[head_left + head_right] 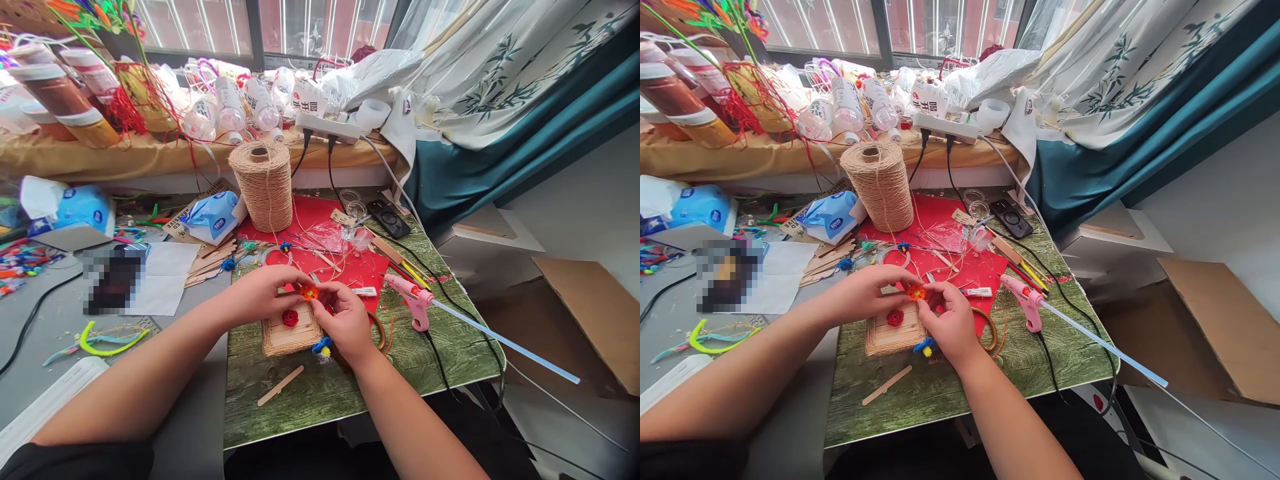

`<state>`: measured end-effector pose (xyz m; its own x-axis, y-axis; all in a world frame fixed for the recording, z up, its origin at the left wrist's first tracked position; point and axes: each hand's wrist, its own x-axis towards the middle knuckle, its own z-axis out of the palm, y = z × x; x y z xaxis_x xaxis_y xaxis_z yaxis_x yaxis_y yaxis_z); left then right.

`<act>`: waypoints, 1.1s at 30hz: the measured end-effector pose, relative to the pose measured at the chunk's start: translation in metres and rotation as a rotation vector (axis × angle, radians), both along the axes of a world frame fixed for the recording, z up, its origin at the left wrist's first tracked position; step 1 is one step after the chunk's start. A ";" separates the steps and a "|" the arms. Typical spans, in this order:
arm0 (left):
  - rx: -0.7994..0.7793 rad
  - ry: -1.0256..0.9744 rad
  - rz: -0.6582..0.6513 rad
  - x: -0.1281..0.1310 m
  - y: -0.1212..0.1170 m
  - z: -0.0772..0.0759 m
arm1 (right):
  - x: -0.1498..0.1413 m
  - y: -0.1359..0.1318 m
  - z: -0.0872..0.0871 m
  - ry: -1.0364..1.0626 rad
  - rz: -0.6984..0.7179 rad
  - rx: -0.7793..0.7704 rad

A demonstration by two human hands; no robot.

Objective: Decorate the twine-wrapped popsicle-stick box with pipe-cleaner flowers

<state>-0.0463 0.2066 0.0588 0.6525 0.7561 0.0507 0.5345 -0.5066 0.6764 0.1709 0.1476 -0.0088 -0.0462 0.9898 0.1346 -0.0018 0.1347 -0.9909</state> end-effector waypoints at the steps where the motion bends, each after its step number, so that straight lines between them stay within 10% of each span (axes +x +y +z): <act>1: 0.002 -0.003 -0.003 0.000 0.000 0.000 | 0.000 0.000 0.000 -0.002 -0.002 0.001; 33: -0.058 -0.025 0.028 0.000 0.003 0.000 | -0.007 0.001 -0.001 0.002 0.024 -0.058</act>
<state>-0.0465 0.2100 0.0586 0.6303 0.7761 0.0221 0.5308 -0.4515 0.7173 0.1641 0.1488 -0.0097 -0.0694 0.9946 0.0770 -0.0065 0.0767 -0.9970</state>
